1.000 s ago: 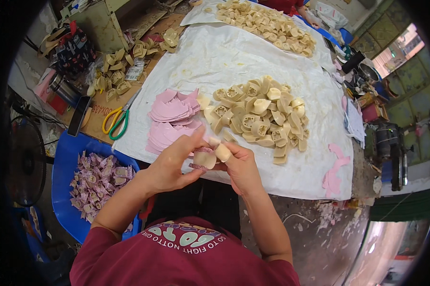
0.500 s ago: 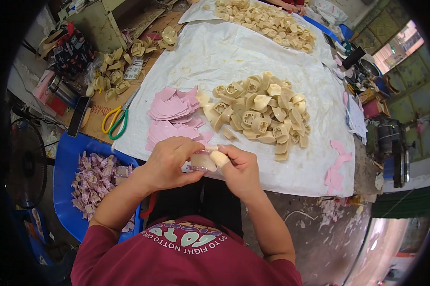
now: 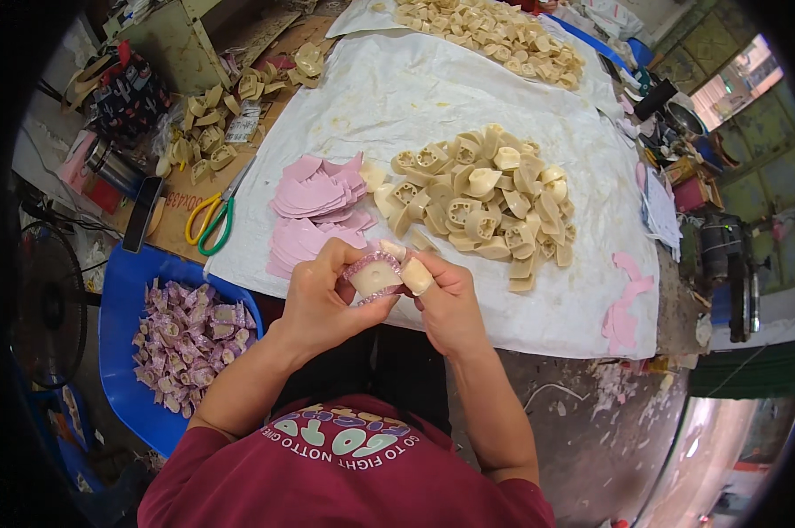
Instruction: The person repeatedly picks up small, beige, cylindrical objects and wraps them individually in pink paper wrappers. The person folds the paper around the object and places the finished wrapped item into a blue bin. The task is performed continuously by hand at a table covered with a white sheet.
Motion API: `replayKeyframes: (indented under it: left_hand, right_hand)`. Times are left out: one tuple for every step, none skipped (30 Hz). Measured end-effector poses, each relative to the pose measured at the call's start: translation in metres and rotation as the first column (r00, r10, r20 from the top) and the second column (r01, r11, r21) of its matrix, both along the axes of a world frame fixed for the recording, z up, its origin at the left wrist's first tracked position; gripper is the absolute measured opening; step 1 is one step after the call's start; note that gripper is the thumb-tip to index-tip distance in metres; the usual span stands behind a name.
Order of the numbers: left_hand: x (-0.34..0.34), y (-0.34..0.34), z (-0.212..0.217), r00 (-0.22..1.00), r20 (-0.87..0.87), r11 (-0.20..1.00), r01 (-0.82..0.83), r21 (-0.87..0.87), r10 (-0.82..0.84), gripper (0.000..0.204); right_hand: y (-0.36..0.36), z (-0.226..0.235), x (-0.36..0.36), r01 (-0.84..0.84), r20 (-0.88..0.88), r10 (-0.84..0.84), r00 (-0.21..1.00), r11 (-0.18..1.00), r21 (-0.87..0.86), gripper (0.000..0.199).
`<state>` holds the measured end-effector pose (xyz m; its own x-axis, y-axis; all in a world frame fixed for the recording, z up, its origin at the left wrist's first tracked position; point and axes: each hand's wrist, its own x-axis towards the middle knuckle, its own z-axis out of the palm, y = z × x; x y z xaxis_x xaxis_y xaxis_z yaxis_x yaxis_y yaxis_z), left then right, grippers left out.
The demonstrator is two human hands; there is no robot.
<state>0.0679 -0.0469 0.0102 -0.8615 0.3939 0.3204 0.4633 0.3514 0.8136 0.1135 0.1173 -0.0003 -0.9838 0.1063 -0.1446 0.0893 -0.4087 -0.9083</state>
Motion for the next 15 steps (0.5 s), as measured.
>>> replayKeyframes:
  left_hand:
    - [0.001, 0.002, -0.001, 1.000, -0.011, 1.000, -0.024, 0.005, 0.024, 0.040]
    - [0.001, 0.005, -0.002, 0.999, -0.029, 0.999, -0.042, 0.011, 0.043, 0.040]
    - [0.001, 0.009, -0.002, 0.997, -0.049, 0.998, -0.060, 0.017, 0.061, 0.039]
    - [0.001, 0.011, -0.003, 0.995, -0.068, 0.997, -0.078, 0.024, 0.079, 0.039]
    - [0.001, 0.011, -0.005, 0.996, -0.011, 0.995, -0.088, 0.046, 0.089, 0.039]
    - [0.000, 0.011, -0.008, 0.994, 0.042, 0.993, -0.099, 0.069, 0.096, 0.038]
    - [-0.001, 0.011, -0.009, 0.990, 0.096, 0.990, -0.111, 0.091, 0.102, 0.038]
    - [-0.001, 0.011, -0.007, 0.991, 0.085, 0.991, -0.112, 0.076, 0.105, 0.038]
    - [0.000, 0.011, -0.003, 0.991, 0.079, 0.992, -0.115, 0.060, 0.110, 0.038]
    - [0.000, 0.011, 0.000, 0.991, 0.072, 0.992, -0.118, 0.044, 0.115, 0.038]
    - [0.000, 0.011, -0.003, 0.993, 0.048, 0.993, -0.111, 0.046, 0.109, 0.038]
    - [-0.002, 0.012, -0.008, 0.994, 0.019, 0.994, -0.104, 0.046, 0.103, 0.038]
    - [-0.003, 0.011, -0.010, 0.995, -0.010, 0.994, -0.096, 0.045, 0.097, 0.039]
    - [-0.002, 0.010, -0.010, 0.995, -0.006, 0.994, -0.102, 0.029, 0.102, 0.039]
    - [-0.001, 0.007, -0.010, 0.994, 0.001, 0.994, -0.108, 0.012, 0.108, 0.040]
  right_hand:
    - [-0.004, 0.000, 0.001, 0.066, -0.042, -0.061, 0.997, 0.990, 0.121, 0.023]
    - [-0.012, 0.002, 0.001, 0.136, -0.091, -0.117, 0.989, 0.962, 0.237, 0.024]
    - [-0.017, 0.004, 0.002, 0.207, -0.148, -0.165, 0.975, 0.915, 0.345, 0.024]
    - [-0.016, 0.005, 0.000, 0.176, -0.106, -0.149, 0.983, 0.933, 0.315, 0.025]
    - [-0.015, 0.006, -0.002, 0.145, -0.066, -0.131, 0.989, 0.948, 0.282, 0.026]
    - [-0.015, 0.006, -0.003, 0.120, -0.061, -0.108, 0.992, 0.966, 0.229, 0.026]
    - [-0.013, 0.005, -0.004, 0.096, -0.058, -0.087, 0.995, 0.980, 0.177, 0.027]
    - [-0.011, 0.001, -0.003, 0.072, -0.088, -0.063, 0.994, 0.992, 0.105, 0.028]
    - [-0.010, -0.001, -0.002, 0.043, -0.115, -0.039, 0.993, 0.998, 0.034, 0.029]
    - [-0.012, -0.001, -0.001, 0.084, -0.136, -0.061, 0.989, 0.981, 0.174, 0.029]
    - [-0.016, -0.001, -0.001, 0.126, -0.160, -0.079, 0.984, 0.942, 0.310, 0.030]
    - [-0.018, -0.001, -0.001, 0.169, -0.191, -0.093, 0.977, 0.884, 0.436, 0.030]
    - [-0.017, 0.000, -0.001, 0.119, -0.174, -0.044, 0.984, 0.887, 0.445, 0.031]
    - [-0.014, 0.002, -0.001, 0.068, -0.157, 0.005, 0.988, 0.888, 0.454, 0.032]
    - [-0.012, 0.003, 0.000, 0.015, -0.137, 0.054, 0.989, 0.887, 0.462, 0.032]
